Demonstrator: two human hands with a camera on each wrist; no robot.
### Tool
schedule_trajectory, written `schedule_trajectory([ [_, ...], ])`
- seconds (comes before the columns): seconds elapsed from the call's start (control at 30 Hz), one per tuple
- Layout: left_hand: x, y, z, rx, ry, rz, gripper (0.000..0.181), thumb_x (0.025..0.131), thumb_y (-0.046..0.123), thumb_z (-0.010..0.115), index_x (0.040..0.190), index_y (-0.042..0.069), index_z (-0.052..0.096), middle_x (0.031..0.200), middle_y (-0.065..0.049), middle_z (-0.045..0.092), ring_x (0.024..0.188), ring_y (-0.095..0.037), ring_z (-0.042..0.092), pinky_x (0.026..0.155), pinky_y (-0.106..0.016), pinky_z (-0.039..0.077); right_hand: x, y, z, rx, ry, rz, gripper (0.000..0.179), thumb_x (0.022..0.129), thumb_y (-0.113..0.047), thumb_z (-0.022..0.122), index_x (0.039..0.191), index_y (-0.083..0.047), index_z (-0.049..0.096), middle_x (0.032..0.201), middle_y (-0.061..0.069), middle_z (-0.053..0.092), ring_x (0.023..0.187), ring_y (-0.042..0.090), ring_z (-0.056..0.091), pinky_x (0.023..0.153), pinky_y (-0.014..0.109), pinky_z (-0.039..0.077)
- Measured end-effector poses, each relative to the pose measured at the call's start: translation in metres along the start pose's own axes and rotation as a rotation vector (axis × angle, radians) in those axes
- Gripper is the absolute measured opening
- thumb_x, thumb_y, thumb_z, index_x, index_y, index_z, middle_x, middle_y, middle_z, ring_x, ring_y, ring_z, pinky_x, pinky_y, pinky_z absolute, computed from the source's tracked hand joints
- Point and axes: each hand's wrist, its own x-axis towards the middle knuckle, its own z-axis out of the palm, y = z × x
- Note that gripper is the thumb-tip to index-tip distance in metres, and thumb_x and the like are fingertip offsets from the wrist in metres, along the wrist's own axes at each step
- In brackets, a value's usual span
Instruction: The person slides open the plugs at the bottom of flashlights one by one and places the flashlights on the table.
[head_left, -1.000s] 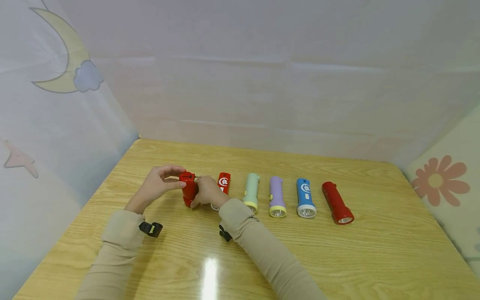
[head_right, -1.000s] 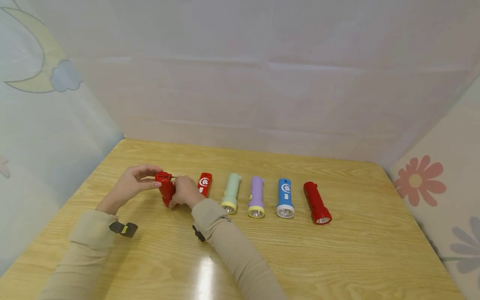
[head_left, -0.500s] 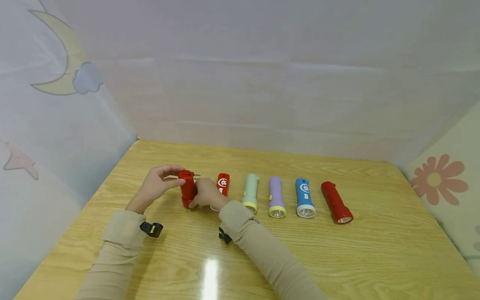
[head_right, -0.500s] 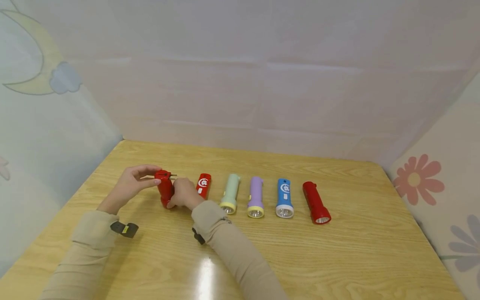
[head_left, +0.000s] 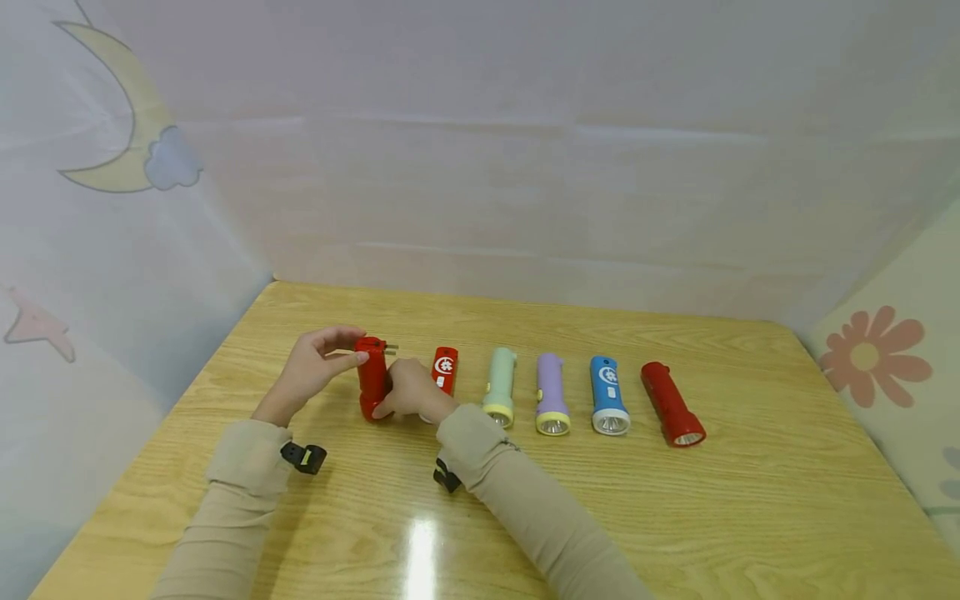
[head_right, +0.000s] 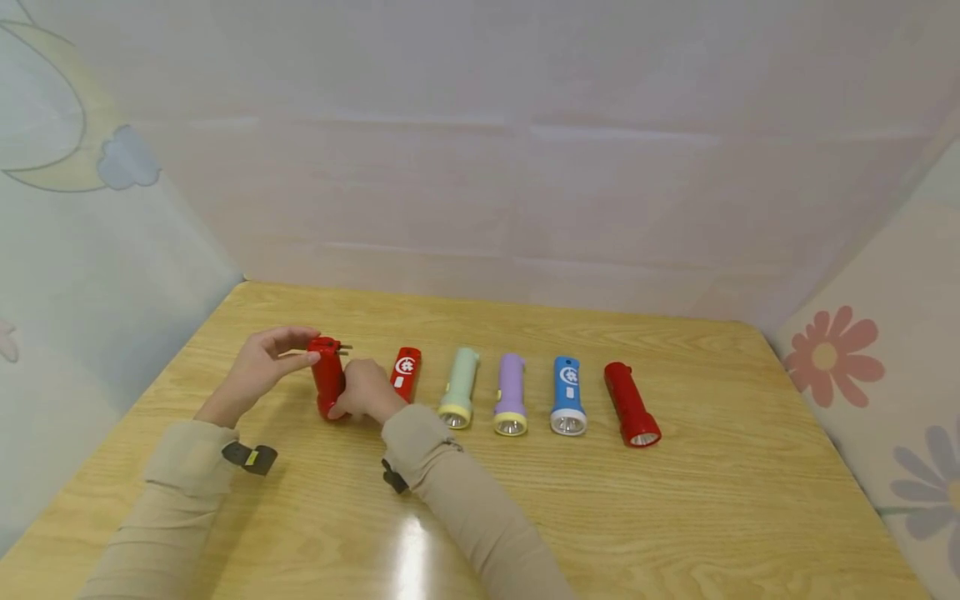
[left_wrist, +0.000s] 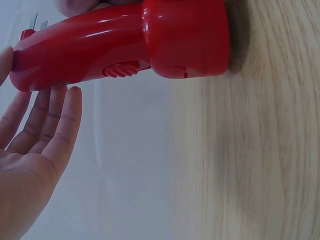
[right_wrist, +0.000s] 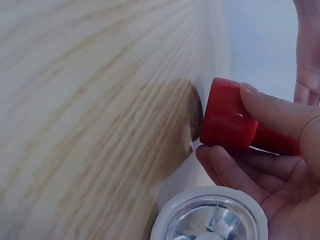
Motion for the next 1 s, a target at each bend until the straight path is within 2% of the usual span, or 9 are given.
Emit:
schedule_trajectory([
  [0.33, 0.004, -0.001, 0.002, 0.03, 0.026, 0.011, 0.036, 0.085, 0.019, 0.065, 0.113, -0.004, 0.058, 0.106, -0.014, 0.06, 0.093, -0.008, 0.055, 0.079, -0.021, 0.047, -0.001, 0.0, 0.001, 0.08, -0.016, 0.03, 0.025, 0.067, -0.012, 0.081, 0.086, -0.002, 0.068, 0.072, 0.001, 0.066, 0.06, 0.009, 0.056, 0.057, 0.02, 0.045],
  [0.6, 0.009, -0.003, 0.004, 0.053, 0.045, 0.023, 0.032, 0.084, 0.023, 0.066, 0.106, -0.001, 0.062, 0.098, -0.006, 0.063, 0.091, -0.012, 0.056, 0.078, -0.026, 0.047, -0.005, -0.002, 0.0, 0.096, -0.003, 0.047, 0.025, 0.068, -0.011, 0.08, 0.087, -0.001, 0.067, 0.071, 0.001, 0.065, 0.06, 0.01, 0.056, 0.056, 0.02, 0.045],
  [0.8, 0.012, -0.005, 0.005, 0.062, 0.058, 0.016, 0.033, 0.085, 0.023, 0.066, 0.106, -0.001, 0.061, 0.1, -0.009, 0.062, 0.091, -0.012, 0.055, 0.08, -0.031, 0.047, -0.008, -0.005, -0.001, 0.07, 0.026, 0.061, 0.026, 0.071, -0.017, 0.078, 0.087, -0.002, 0.064, 0.071, 0.002, 0.064, 0.059, 0.01, 0.055, 0.054, 0.019, 0.044],
  [1.0, 0.015, -0.006, 0.007, 0.073, 0.064, 0.009, 0.032, 0.086, 0.023, 0.065, 0.107, -0.001, 0.06, 0.102, -0.011, 0.061, 0.091, -0.015, 0.055, 0.083, -0.036, 0.045, -0.01, -0.007, -0.002, -0.027, 0.066, 0.047, 0.026, 0.073, -0.022, 0.077, 0.085, -0.002, 0.064, 0.068, 0.001, 0.062, 0.058, 0.01, 0.053, 0.053, 0.018, 0.042],
])
